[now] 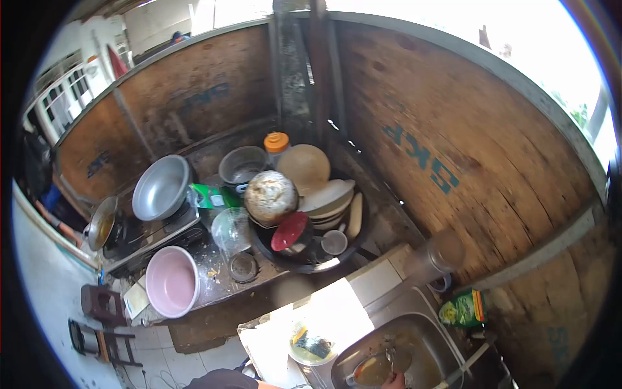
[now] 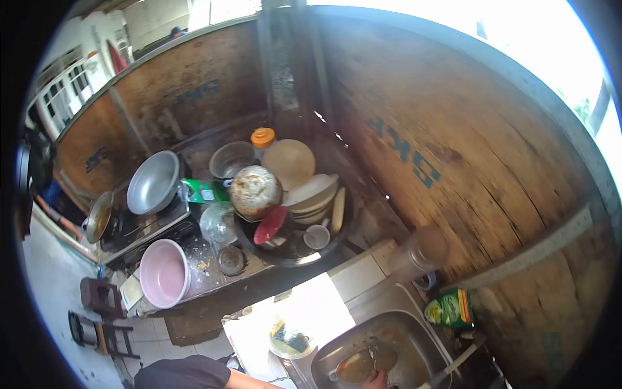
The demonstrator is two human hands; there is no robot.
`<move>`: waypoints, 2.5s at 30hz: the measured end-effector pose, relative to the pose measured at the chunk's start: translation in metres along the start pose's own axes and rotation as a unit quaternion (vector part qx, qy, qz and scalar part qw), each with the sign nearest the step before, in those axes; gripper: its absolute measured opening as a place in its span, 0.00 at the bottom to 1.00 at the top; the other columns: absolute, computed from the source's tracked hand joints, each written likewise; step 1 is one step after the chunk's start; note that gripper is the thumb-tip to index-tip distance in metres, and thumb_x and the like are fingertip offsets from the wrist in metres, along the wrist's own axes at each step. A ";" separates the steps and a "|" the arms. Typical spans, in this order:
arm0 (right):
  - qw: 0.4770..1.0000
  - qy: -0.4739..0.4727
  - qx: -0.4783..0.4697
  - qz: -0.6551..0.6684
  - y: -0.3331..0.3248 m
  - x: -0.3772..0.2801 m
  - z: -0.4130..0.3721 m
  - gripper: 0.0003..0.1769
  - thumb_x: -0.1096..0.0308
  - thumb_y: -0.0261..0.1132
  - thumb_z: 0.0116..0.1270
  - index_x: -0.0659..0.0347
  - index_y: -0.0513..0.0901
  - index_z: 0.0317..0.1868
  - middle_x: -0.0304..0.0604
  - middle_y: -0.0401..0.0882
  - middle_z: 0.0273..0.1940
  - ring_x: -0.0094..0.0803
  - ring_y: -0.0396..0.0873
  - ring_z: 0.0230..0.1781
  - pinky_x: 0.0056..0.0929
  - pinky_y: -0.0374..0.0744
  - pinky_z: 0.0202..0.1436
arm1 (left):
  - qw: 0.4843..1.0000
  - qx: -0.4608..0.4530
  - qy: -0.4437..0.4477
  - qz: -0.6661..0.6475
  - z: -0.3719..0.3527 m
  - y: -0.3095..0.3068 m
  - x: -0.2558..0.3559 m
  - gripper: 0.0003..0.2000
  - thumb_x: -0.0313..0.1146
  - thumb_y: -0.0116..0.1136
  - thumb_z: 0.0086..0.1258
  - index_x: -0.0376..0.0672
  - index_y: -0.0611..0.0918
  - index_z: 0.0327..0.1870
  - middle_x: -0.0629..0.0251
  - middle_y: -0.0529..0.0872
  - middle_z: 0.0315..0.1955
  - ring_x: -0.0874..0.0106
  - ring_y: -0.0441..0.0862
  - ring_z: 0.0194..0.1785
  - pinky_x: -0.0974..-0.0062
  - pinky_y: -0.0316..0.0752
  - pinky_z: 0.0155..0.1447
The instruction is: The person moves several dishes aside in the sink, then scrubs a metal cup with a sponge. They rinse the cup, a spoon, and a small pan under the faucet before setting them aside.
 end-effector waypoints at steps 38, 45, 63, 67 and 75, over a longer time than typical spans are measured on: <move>0.967 -0.154 -0.159 -0.128 -0.015 -0.021 -0.043 0.09 0.70 0.61 0.54 0.53 0.80 0.37 0.40 0.80 0.28 0.40 0.82 0.28 0.36 0.79 0.27 | 0.977 -0.087 -0.192 0.031 -0.035 0.038 -0.038 0.52 0.44 0.71 0.56 0.40 0.46 0.75 0.41 0.76 0.57 0.52 0.78 0.57 0.66 0.70 0.61; 0.978 -0.128 -0.099 -0.130 -0.012 -0.026 -0.029 0.10 0.71 0.61 0.54 0.53 0.82 0.38 0.39 0.80 0.30 0.39 0.83 0.30 0.36 0.80 0.28 | 0.966 -0.093 -0.238 0.025 -0.029 0.035 -0.028 0.51 0.42 0.71 0.57 0.41 0.46 0.75 0.42 0.78 0.54 0.52 0.80 0.53 0.67 0.74 0.56; 0.947 -0.221 -0.173 -0.154 -0.016 -0.032 -0.024 0.10 0.69 0.62 0.50 0.52 0.83 0.35 0.40 0.82 0.31 0.40 0.83 0.35 0.38 0.80 0.38 | 0.975 -0.026 -0.221 0.014 -0.047 0.040 -0.031 0.53 0.39 0.73 0.55 0.40 0.47 0.76 0.44 0.75 0.59 0.62 0.76 0.61 0.73 0.70 0.60; 0.944 -0.218 -0.178 -0.174 -0.016 -0.022 -0.031 0.11 0.68 0.62 0.51 0.52 0.83 0.37 0.40 0.82 0.31 0.40 0.83 0.33 0.41 0.79 0.38 | 0.974 0.011 -0.224 -0.015 -0.057 0.039 -0.038 0.52 0.37 0.73 0.55 0.37 0.47 0.75 0.48 0.71 0.63 0.64 0.72 0.64 0.70 0.65 0.66; 0.977 -0.150 -0.091 -0.123 -0.009 -0.023 -0.006 0.09 0.69 0.61 0.54 0.51 0.82 0.37 0.40 0.82 0.32 0.42 0.83 0.30 0.40 0.80 0.33 | 0.950 0.144 -0.256 -0.108 -0.123 0.006 -0.060 0.50 0.29 0.72 0.54 0.34 0.48 0.75 0.54 0.67 0.65 0.68 0.64 0.68 0.70 0.55 0.71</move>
Point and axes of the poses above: each hand's wrist, its own z-axis towards the middle knuckle, its own y-axis out of the palm, x = y × z, the point moved 5 cm from there along z, towards the middle knuckle
